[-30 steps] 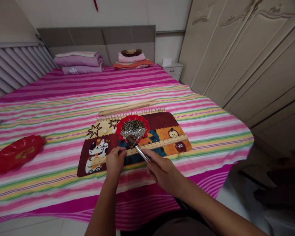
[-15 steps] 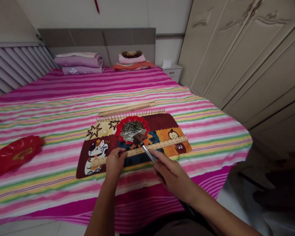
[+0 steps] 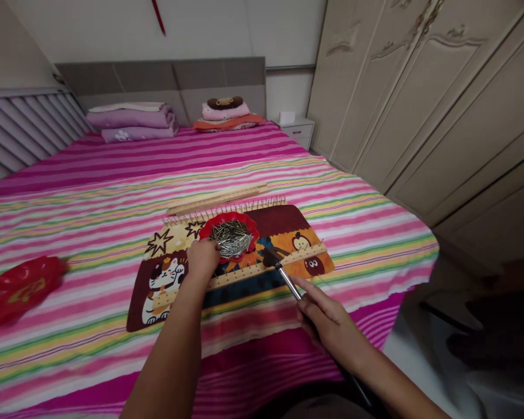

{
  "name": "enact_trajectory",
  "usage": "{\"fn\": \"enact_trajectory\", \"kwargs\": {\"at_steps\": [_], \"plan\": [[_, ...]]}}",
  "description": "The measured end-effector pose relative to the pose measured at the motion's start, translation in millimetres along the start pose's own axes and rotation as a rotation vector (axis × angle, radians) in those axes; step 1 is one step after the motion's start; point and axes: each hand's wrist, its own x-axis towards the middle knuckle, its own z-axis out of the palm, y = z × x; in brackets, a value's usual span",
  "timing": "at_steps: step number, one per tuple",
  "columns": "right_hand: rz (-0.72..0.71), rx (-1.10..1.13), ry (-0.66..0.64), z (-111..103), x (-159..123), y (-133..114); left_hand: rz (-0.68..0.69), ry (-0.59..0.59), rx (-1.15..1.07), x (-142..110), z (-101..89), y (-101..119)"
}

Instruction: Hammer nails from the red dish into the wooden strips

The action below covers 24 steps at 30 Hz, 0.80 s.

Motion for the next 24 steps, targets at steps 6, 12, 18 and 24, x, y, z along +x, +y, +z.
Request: {"fn": "enact_trajectory", "kwargs": {"at_steps": [6, 12, 18, 24], "plan": [[0.018, 0.017, -0.003, -1, 1, 3, 0.045, -0.078, 0.084, -2, -6.5, 3], [0.038, 0.028, 0.004, -1, 0, 7, 0.094, -0.067, 0.035, -3, -2.0, -3], [0.049, 0.025, -0.007, 1, -1, 8, 0.045, -0.001, -0.495, -2, 5.9, -22], [0.07, 0.049, -0.018, 5, 0, 10, -0.056, 0.041, -1.065, -4, 12.7, -34]]}}
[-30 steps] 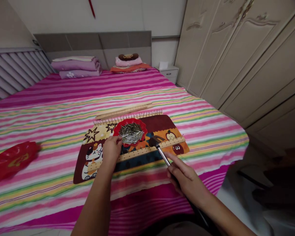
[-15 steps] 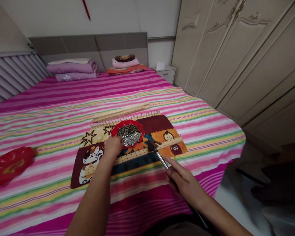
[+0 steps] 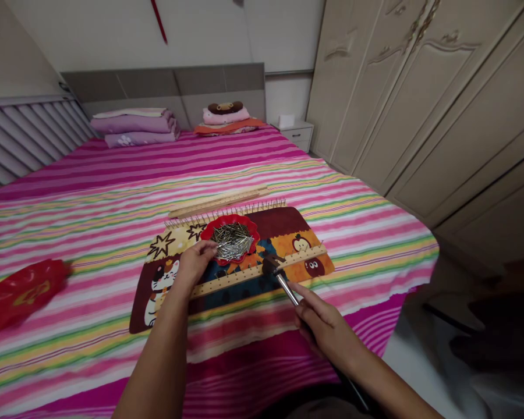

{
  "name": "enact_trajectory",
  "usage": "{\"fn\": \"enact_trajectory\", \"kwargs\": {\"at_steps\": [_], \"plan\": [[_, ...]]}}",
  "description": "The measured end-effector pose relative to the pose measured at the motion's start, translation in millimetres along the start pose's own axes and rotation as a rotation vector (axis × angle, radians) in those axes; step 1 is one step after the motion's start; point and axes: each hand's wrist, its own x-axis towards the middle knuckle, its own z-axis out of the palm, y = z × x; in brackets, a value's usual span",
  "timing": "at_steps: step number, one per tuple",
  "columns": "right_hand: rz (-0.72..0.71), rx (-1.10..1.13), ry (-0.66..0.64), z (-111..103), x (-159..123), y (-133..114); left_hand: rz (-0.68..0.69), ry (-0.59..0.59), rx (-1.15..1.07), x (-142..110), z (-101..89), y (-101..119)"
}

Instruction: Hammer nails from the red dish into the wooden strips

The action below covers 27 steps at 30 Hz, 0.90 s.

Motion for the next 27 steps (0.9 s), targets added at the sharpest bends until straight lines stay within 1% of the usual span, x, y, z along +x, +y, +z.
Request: {"fn": "enact_trajectory", "kwargs": {"at_steps": [3, 6, 10, 13, 15, 17, 20, 23, 25, 27], "plan": [[-0.007, 0.003, 0.001, 0, 0, 2, -0.078, 0.028, -0.229, -5, -4.8, 1], [-0.012, 0.0, 0.005, -1, -1, 2, -0.177, 0.034, -0.355, -17, -12.8, 4], [0.011, 0.006, -0.01, 1, -3, -1, -0.235, 0.057, -0.407, -40, -19.1, 0], [0.025, 0.015, -0.026, 3, -5, -4, -0.271, 0.102, -0.387, -54, -17.6, -14], [0.02, 0.016, -0.027, 5, -5, -4, -0.27, 0.102, -0.354, -60, -16.8, -25], [0.017, 0.005, -0.031, 6, -6, -4, -0.241, 0.09, -0.263, -63, -18.4, -35], [0.009, -0.023, -0.04, 7, -6, -3, -0.177, 0.118, 0.013, -63, -24.0, -42], [-0.002, -0.038, -0.037, 8, -6, -2, -0.079, 0.123, 0.322, -59, -26.7, -37], [-0.001, -0.036, -0.033, 8, -6, -2, 0.005, 0.083, 0.508, -53, -24.4, -30], [0.004, -0.032, -0.034, 8, -5, -2, 0.08, 0.017, 0.673, -44, -19.8, -22]]}}
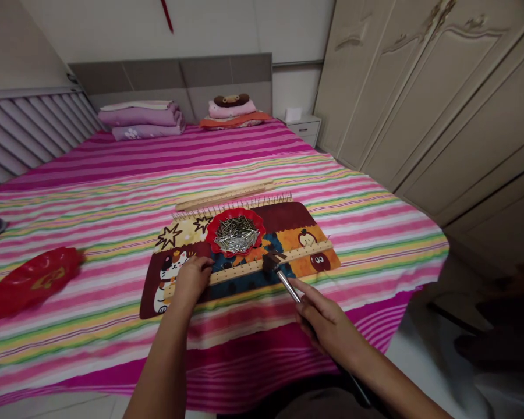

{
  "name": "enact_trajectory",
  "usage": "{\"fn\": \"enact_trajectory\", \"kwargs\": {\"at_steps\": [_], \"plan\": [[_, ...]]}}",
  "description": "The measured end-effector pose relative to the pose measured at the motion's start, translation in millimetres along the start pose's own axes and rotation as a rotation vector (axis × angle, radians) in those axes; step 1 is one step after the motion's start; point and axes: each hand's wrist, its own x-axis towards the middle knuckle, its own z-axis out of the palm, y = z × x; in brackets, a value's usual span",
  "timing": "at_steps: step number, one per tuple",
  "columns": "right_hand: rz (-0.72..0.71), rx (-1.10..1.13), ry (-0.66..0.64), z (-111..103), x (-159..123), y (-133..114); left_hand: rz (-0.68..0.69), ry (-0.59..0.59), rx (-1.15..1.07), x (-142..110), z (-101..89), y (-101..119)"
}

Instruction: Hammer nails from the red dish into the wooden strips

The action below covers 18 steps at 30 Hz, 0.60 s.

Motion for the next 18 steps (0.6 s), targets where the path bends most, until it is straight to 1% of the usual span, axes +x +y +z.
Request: {"fn": "enact_trajectory", "kwargs": {"at_steps": [2, 4, 6, 9, 11, 13, 14, 16, 18], "plan": [[-0.003, -0.001, -0.004, 0, 0, 0, 0.082, -0.08, 0.119, 11, -0.6, 8], [-0.01, -0.001, -0.001, -1, 1, 0, 0.151, -0.172, 0.188, 21, -1.9, 14], [-0.016, 0.001, 0.003, -2, 1, 1, 0.181, -0.236, 0.233, 28, -4.3, 15], [-0.022, 0.003, 0.007, -4, 2, 3, 0.162, -0.257, 0.272, 32, -9.5, 10], [-0.027, 0.002, 0.005, -5, 2, 3, 0.101, -0.223, 0.231, 28, -13.2, 2], [-0.034, -0.003, 0.004, -5, 2, 3, -0.013, -0.163, 0.06, 19, -16.1, -6], [-0.037, -0.009, 0.004, -5, 2, 3, -0.088, -0.136, -0.095, 13, -17.0, -8], [-0.038, -0.013, 0.008, -4, 2, 2, -0.229, -0.108, -0.488, 1, -17.5, -9], [-0.036, -0.01, 0.008, -2, 2, 2, -0.318, -0.098, -0.831, -10, -15.9, -6]]}}
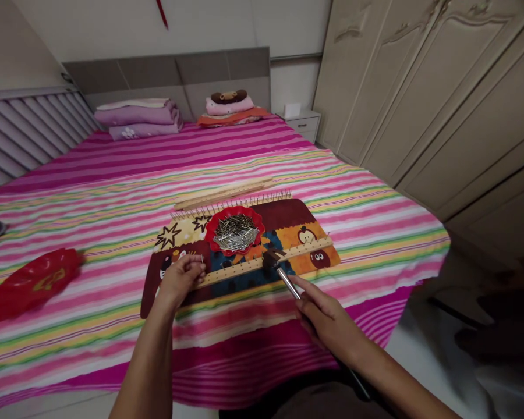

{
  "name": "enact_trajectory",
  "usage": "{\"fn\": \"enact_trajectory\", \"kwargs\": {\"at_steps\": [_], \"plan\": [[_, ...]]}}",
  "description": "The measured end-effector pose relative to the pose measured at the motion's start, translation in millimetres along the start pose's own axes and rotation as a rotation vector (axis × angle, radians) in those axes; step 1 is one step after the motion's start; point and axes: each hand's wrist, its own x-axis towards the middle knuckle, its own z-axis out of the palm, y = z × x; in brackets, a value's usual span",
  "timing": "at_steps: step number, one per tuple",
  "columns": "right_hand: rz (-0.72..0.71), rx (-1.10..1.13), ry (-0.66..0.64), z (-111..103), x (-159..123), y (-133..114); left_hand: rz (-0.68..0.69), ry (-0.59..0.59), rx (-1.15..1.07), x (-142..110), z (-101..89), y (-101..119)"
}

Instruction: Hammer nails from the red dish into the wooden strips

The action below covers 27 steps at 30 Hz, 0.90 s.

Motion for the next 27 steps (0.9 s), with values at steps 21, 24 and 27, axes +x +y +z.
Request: {"fn": "enact_trajectory", "kwargs": {"at_steps": [21, 24, 27], "plan": [[-0.026, -0.021, -0.041, 4, -1, 9, 0.053, 0.201, -0.086, -17, 31.3, -20], [-0.019, 0.001, -0.05, 7, -1, 9, 0.074, 0.22, -0.004, -20, 32.2, -20], [-0.025, -0.015, -0.077, 13, 1, 6, 0.085, 0.24, 0.095, -21, 33.0, -24]]}}
